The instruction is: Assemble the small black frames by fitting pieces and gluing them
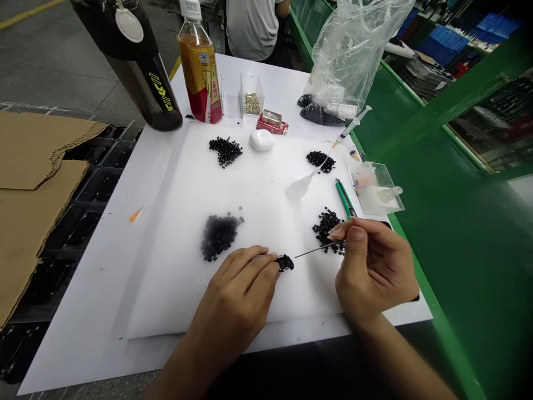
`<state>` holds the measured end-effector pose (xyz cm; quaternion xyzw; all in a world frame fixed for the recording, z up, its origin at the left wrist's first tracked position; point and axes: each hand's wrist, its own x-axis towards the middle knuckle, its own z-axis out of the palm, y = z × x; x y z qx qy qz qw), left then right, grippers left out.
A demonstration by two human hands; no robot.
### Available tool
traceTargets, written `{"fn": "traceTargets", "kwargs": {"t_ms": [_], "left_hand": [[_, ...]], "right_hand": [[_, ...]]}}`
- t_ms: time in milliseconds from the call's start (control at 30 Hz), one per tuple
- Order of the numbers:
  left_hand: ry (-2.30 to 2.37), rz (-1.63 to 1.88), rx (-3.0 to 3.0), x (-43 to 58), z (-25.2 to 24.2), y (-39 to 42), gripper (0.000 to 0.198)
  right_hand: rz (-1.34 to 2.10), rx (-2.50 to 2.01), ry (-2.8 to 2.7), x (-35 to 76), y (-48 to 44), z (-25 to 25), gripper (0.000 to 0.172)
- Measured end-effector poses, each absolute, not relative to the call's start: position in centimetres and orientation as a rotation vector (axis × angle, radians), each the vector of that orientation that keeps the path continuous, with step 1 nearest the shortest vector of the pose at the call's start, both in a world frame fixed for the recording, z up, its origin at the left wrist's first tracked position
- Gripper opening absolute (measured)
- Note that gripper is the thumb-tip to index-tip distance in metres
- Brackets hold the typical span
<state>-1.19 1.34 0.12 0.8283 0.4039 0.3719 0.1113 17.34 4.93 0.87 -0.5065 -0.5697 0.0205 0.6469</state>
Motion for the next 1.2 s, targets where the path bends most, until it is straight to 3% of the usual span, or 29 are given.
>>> {"fn": "traceTargets", "kwargs": {"t_ms": [433,933,1200], "left_hand": [[1.201,1.073,2.427,-1.12,-0.06,1.4,0.019],[1.166,0.986,2.175,-1.62,0.16,1.44,0.017],[1.139,0.91,2.217,-1.57,0.74,1.63,0.014]], "right_hand": [[0.002,-1.246,-1.354,17.24,4.5,-0.21,0.023],[0.025,-1.122,-1.262,17.31,4.69,0.47,0.016],[0.074,-1.031,-1.431,17.96,4.19,0.07,0.023]]}}
